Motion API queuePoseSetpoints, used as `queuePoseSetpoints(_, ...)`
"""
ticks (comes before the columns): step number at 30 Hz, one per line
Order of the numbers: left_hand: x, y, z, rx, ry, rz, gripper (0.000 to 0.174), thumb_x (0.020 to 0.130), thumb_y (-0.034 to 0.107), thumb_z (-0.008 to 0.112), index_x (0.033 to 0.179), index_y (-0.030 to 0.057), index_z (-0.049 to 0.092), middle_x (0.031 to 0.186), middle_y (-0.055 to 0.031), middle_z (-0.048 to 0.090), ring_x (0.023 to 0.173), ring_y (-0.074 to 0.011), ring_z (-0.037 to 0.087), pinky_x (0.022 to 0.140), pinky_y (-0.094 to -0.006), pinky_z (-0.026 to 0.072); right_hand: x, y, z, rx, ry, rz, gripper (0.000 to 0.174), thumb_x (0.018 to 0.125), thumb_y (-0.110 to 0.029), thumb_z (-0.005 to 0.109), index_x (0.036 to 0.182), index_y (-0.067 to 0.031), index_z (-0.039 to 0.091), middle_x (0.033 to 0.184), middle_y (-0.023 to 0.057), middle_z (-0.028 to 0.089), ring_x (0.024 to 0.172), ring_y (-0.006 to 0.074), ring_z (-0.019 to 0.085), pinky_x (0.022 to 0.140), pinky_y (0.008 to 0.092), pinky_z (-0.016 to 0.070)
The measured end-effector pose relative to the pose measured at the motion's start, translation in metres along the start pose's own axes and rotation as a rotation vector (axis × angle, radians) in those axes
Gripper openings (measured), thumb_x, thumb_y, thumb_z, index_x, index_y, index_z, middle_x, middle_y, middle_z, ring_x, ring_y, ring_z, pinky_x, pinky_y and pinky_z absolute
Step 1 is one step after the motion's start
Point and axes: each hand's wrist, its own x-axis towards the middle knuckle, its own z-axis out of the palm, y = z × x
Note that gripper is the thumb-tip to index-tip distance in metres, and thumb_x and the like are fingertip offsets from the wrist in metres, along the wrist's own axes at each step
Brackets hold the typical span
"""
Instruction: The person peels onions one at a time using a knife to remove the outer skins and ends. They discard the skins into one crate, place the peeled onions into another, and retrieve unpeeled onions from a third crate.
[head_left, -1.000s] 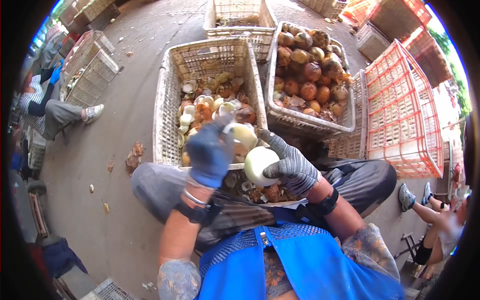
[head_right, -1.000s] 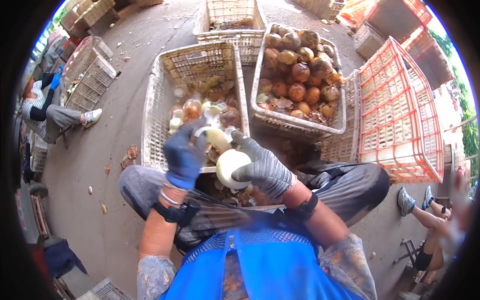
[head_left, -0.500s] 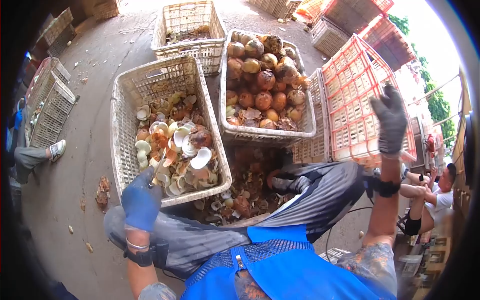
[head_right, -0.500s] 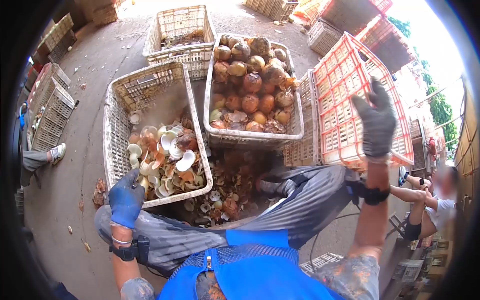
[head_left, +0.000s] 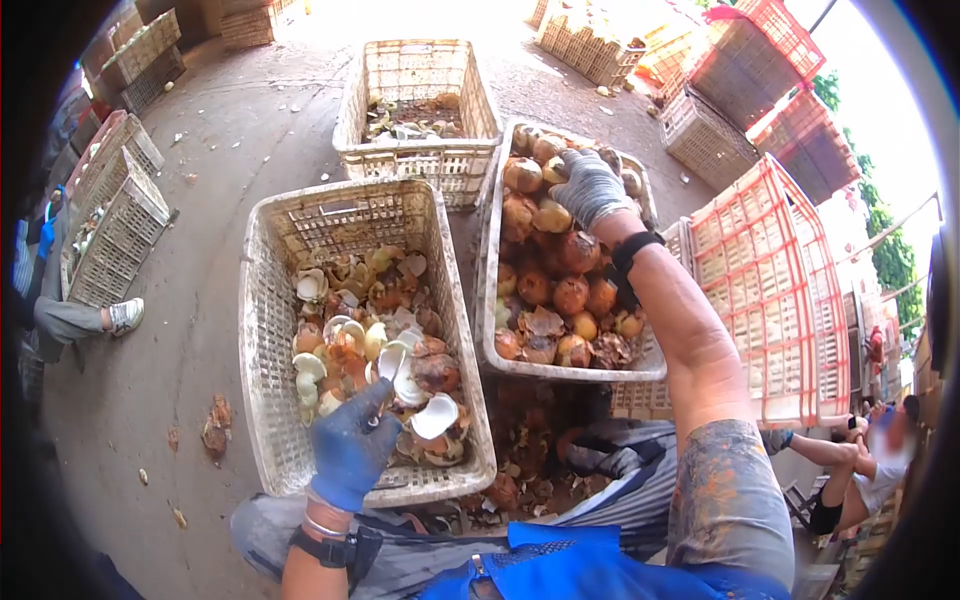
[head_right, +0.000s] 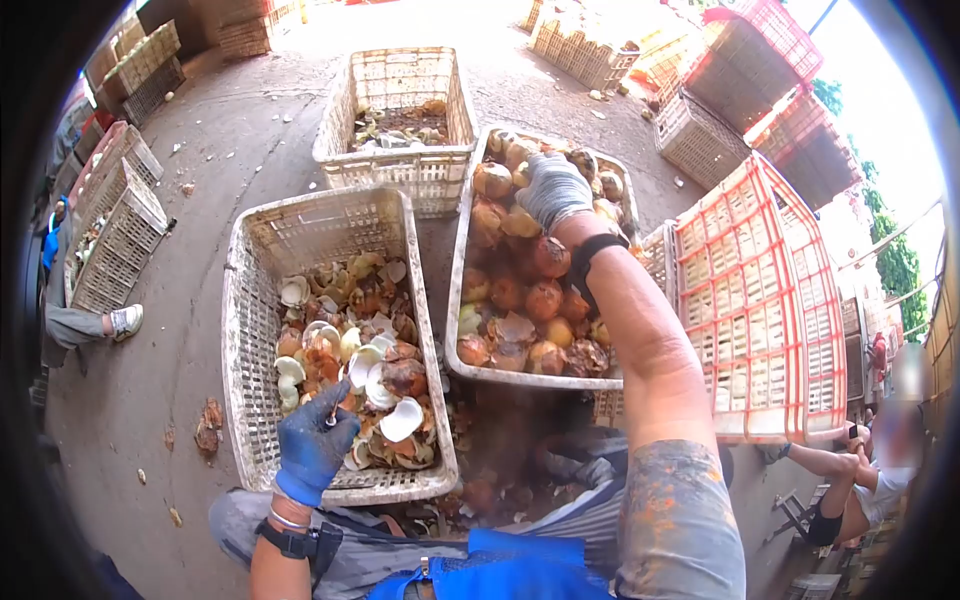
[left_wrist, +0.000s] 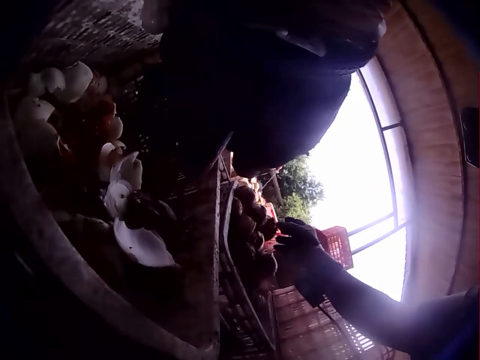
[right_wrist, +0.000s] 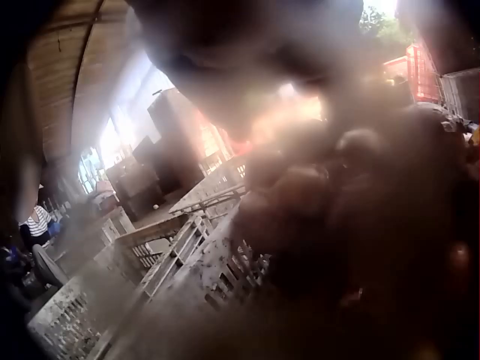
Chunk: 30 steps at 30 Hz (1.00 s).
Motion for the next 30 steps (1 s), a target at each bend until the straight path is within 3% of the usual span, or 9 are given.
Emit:
queuePoseSetpoints(9,0.007,-0.003,0.006,0.000,-0.009,0.068,0.040,0.082,0.006,0.075,0.121,0.0002,0.075,0.103,-0.0170,0.078,0.083,-0.0191,0.076,0.075,-0.0313,0.0608,0.031,-0.018,0.014,-0.338,-0.320,0.032,0.049,0.078,-0.026,0.076,0.125,-0.0129,0.070,0.129,0.0212,0.067,0.120,0.0367,0.066,0.102,0.0453,0.0536)
queuePoseSetpoints(12,0.003,-0.008,0.012,-0.132,-0.020,0.065,0.050,0.081,0.005,0.077,0.130,0.0005,0.070,0.102,-0.0162,0.078,0.084,-0.0177,0.075,0.076,-0.0310,0.0600,-0.030,-0.009,-0.006,-0.075,-0.154,0.045,0.059,0.072,-0.032,0.082,0.125,-0.0106,0.070,0.125,0.0253,0.067,0.114,0.0391,0.067,0.098,0.0451,0.0545)
queuePoseSetpoints(13,0.002,-0.004,0.011,-0.251,-0.043,0.019,0.055,0.081,0.005,0.078,0.135,0.0006,0.067,0.103,-0.0156,0.078,0.086,-0.0170,0.075,0.077,-0.0308,0.0598,-0.053,-0.001,-0.003,0.055,-0.100,0.025,0.080,0.068,-0.033,0.089,0.137,-0.0052,0.061,0.116,0.0210,0.070,0.110,0.0337,0.069,0.097,0.0419,0.0543)
queuePoseSetpoints(17,-0.007,0.033,0.002,-0.577,-0.159,-0.086,0.076,0.087,0.012,0.081,0.154,0.0019,0.046,0.107,-0.0128,0.076,0.091,-0.0150,0.073,0.080,-0.0295,0.0592,-0.158,-0.024,-0.036,0.685,-0.288,-0.022,0.084,0.073,-0.029,0.091,0.144,-0.0012,0.055,0.120,0.0112,0.069,0.112,0.0201,0.066,0.099,0.0332,0.0528)
queuePoseSetpoints(19,-0.011,0.049,0.009,-0.442,-0.103,0.220,0.078,0.085,0.002,0.078,0.155,0.0063,0.046,0.110,-0.0095,0.076,0.086,-0.0090,0.069,0.066,-0.0234,0.0590,-0.201,-0.080,-0.073,0.956,-0.465,0.117,0.095,0.069,-0.022,0.094,0.150,-0.0024,0.048,0.125,0.0111,0.067,0.117,0.0163,0.062,0.103,0.0328,0.0499)
queuePoseSetpoints(20,-0.021,0.077,0.001,-0.814,-0.280,-0.161,0.075,0.086,0.005,0.078,0.154,0.0045,0.046,0.110,-0.0091,0.076,0.082,-0.0081,0.068,0.062,-0.0224,0.0569,-0.220,-0.099,-0.078,0.971,-0.414,0.048,0.102,0.067,-0.021,0.096,0.152,-0.0016,0.043,0.128,0.0117,0.067,0.119,0.0176,0.061,0.105,0.0330,0.0489)
queuePoseSetpoints(23,-0.050,0.096,0.017,-0.862,-0.245,-0.173,0.064,0.090,0.004,0.072,0.150,0.0043,0.052,0.107,-0.0072,0.074,0.081,-0.0082,0.067,0.061,-0.0230,0.0562,-0.285,-0.138,-0.069,1.616,-0.343,0.085,0.111,0.065,-0.024,0.097,0.154,0.0011,0.037,0.133,0.0127,0.064,0.120,0.0227,0.062,0.106,0.0356,0.0497)
queuePoseSetpoints(29,-0.099,0.088,0.022,-0.784,-0.299,-0.158,0.052,0.086,0.000,0.072,0.137,0.0036,0.066,0.105,-0.0112,0.077,0.086,-0.0099,0.072,0.074,-0.0284,0.0608,-0.344,-0.137,-0.072,1.582,-0.488,0.341,0.107,0.064,-0.024,0.094,0.153,0.0012,0.040,0.129,0.0104,0.064,0.117,0.0197,0.063,0.104,0.0348,0.0511)
queuePoseSetpoints(30,-0.101,0.083,0.026,-0.607,-0.178,0.128,0.053,0.084,-0.001,0.072,0.136,0.0034,0.066,0.107,-0.0145,0.077,0.088,-0.0146,0.074,0.075,-0.0311,0.0615,-0.349,-0.137,-0.076,1.583,-0.486,0.344,0.107,0.064,-0.024,0.094,0.153,0.0012,0.040,0.129,0.0104,0.064,0.117,0.0197,0.063,0.104,0.0348,0.0511)
